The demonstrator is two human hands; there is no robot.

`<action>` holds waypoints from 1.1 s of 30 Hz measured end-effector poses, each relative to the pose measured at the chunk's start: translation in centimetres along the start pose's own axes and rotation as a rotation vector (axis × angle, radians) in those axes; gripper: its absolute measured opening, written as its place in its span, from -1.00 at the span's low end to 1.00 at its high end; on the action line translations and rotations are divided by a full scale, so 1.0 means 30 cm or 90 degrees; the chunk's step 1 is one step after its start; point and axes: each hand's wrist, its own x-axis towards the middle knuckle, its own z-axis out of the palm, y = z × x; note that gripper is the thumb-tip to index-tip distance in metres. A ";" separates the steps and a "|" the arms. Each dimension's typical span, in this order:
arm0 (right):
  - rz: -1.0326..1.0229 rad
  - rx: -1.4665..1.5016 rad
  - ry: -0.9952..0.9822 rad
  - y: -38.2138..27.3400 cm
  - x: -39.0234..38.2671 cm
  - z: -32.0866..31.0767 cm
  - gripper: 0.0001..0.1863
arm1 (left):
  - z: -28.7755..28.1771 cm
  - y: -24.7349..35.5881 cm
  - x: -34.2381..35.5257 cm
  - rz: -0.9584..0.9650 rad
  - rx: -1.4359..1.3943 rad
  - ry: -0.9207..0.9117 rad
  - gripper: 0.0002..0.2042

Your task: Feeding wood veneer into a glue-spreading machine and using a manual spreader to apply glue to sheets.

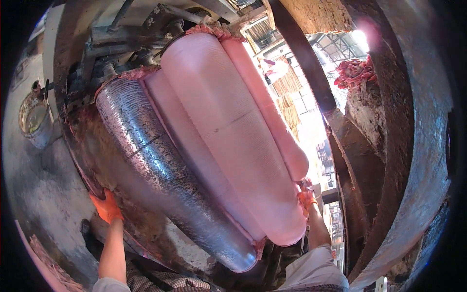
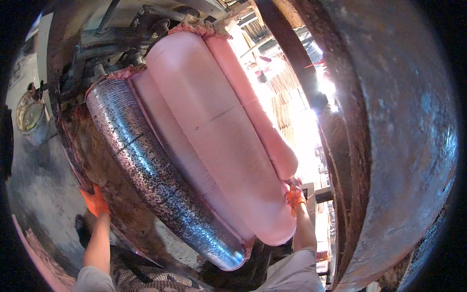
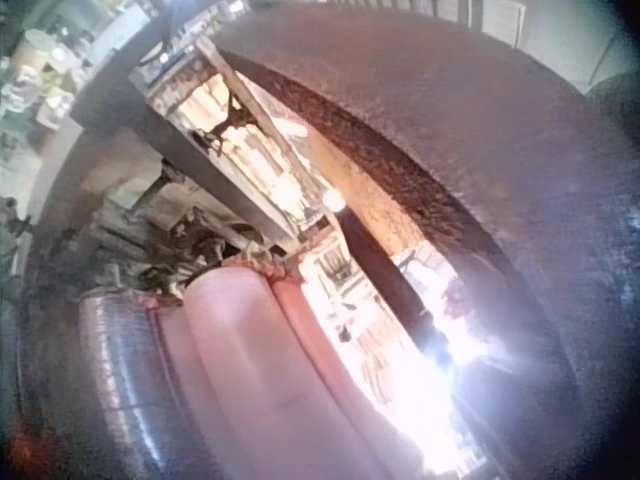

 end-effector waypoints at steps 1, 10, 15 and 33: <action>0.009 -0.002 0.030 -0.101 -0.084 -0.067 -0.79 | 0.038 0.039 -0.025 -0.012 -0.022 -0.040 -0.24; -0.080 0.157 -0.006 -0.603 -0.214 -0.100 -0.68 | 0.126 -0.085 0.005 -0.025 -0.023 -0.043 -0.24; -0.213 0.167 -0.026 -0.819 -0.538 0.072 -0.77 | 0.027 -0.083 0.022 -0.048 -0.012 -0.050 -0.27; -0.426 -0.470 0.162 -0.469 -1.183 0.401 -0.84 | -0.008 -0.212 0.065 -0.010 0.049 -0.067 -0.23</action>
